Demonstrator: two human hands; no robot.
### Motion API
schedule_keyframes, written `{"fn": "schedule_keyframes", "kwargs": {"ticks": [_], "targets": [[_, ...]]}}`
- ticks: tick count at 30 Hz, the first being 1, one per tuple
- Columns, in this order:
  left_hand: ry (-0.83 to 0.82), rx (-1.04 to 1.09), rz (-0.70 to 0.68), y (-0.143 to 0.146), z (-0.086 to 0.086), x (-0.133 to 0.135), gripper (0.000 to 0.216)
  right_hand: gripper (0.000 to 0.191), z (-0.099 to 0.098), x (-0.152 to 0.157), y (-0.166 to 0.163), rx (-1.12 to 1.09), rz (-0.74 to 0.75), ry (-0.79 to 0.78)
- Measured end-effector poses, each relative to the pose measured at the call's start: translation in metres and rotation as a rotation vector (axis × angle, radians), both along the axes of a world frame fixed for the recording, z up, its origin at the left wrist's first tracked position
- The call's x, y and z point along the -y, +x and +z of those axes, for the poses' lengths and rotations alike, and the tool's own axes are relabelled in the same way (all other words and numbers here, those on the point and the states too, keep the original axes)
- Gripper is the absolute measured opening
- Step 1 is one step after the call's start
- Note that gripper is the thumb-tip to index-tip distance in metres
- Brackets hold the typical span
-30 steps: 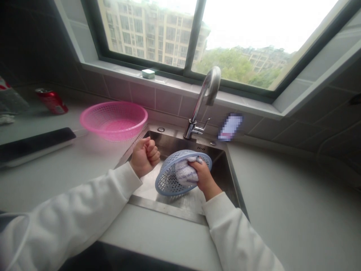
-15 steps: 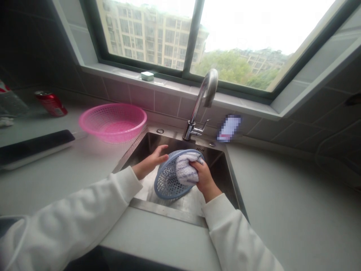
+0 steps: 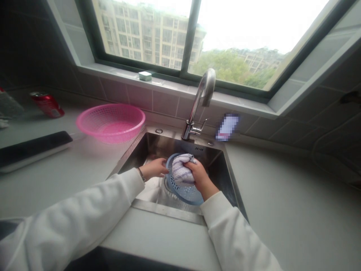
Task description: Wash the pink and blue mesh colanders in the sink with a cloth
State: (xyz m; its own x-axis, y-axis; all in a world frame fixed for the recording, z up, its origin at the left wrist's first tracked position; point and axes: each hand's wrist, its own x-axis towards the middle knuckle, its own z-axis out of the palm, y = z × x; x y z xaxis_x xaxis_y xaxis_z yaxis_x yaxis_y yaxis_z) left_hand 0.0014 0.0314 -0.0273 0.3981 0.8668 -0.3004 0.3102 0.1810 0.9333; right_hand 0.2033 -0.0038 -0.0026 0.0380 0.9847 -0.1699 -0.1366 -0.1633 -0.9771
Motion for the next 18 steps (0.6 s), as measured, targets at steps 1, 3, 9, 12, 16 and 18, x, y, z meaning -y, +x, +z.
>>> {"fn": "schedule_keyframes", "kwargs": {"ticks": [1,3,9,12,16,18], "targets": [[-0.062,0.022,0.016,0.001,0.001,0.000,0.043,0.031,0.000,0.000,-0.001,0.023,0.024,-0.012],[-0.154,0.065,0.052,0.003,0.003,0.001,0.039,0.031,0.000,-0.001,-0.003,0.066,0.077,-0.031],[-0.152,0.072,0.227,-0.002,0.008,-0.002,0.024,0.032,-0.003,-0.003,0.001,0.129,0.103,-0.034],[-0.006,0.115,0.317,-0.005,0.014,-0.003,0.021,0.034,-0.007,-0.004,0.004,0.153,0.101,-0.042],[0.169,0.251,0.281,-0.001,0.027,0.005,0.017,0.028,-0.009,-0.003,0.002,0.128,0.090,-0.033],[0.219,0.307,0.224,0.002,0.030,0.013,0.017,0.025,-0.006,-0.001,-0.001,0.076,0.090,-0.021]]}}
